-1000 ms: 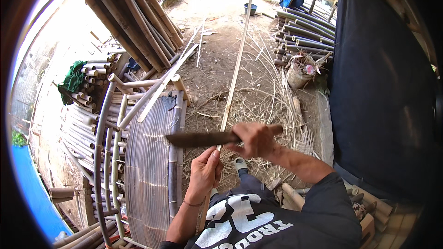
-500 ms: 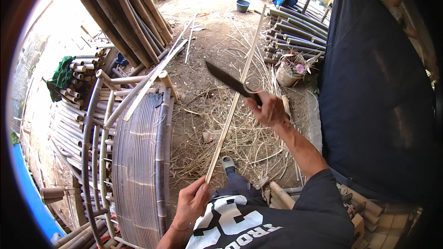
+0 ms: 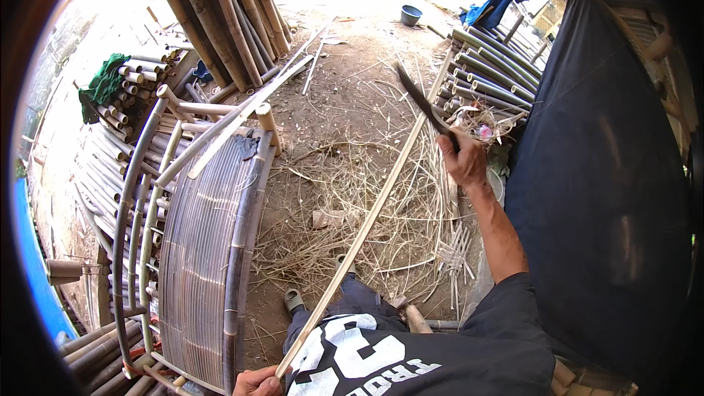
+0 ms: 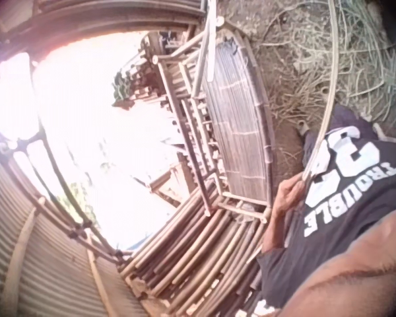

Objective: The person uses a large knife to split long bamboo poles into thin strips. They hold the bamboo vertically and strike it with the knife to separate the fibers, occasionally adjusting the pole's position. The person also places the split strips onto a bamboo frame structure nearby.

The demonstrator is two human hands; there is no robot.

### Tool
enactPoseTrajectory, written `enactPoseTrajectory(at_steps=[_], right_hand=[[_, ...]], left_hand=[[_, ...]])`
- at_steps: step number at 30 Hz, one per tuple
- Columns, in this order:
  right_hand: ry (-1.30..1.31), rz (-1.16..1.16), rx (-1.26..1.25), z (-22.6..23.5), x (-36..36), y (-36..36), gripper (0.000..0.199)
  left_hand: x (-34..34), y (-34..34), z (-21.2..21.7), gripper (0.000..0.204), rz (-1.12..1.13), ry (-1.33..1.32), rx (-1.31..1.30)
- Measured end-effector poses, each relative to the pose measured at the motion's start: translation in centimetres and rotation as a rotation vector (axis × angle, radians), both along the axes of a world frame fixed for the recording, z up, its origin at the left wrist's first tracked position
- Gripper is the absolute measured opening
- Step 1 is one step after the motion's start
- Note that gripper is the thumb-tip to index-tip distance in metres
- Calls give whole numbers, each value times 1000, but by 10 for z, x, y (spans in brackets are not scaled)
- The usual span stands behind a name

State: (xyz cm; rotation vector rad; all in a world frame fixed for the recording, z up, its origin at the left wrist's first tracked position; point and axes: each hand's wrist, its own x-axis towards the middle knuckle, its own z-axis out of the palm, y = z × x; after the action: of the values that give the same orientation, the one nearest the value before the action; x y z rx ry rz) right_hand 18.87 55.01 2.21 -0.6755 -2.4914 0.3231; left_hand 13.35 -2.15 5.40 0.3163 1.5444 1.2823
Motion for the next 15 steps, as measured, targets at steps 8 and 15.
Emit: enactPoseTrajectory(at_steps=[8,15], right_hand=[[62,-244,-153,-13,7,128,68],[224,-339,-810,-56,11,221,66]], left_hand=[[12,11,41,35,92,-169,-176],[-20,10,-3,30,263,347,-63]])
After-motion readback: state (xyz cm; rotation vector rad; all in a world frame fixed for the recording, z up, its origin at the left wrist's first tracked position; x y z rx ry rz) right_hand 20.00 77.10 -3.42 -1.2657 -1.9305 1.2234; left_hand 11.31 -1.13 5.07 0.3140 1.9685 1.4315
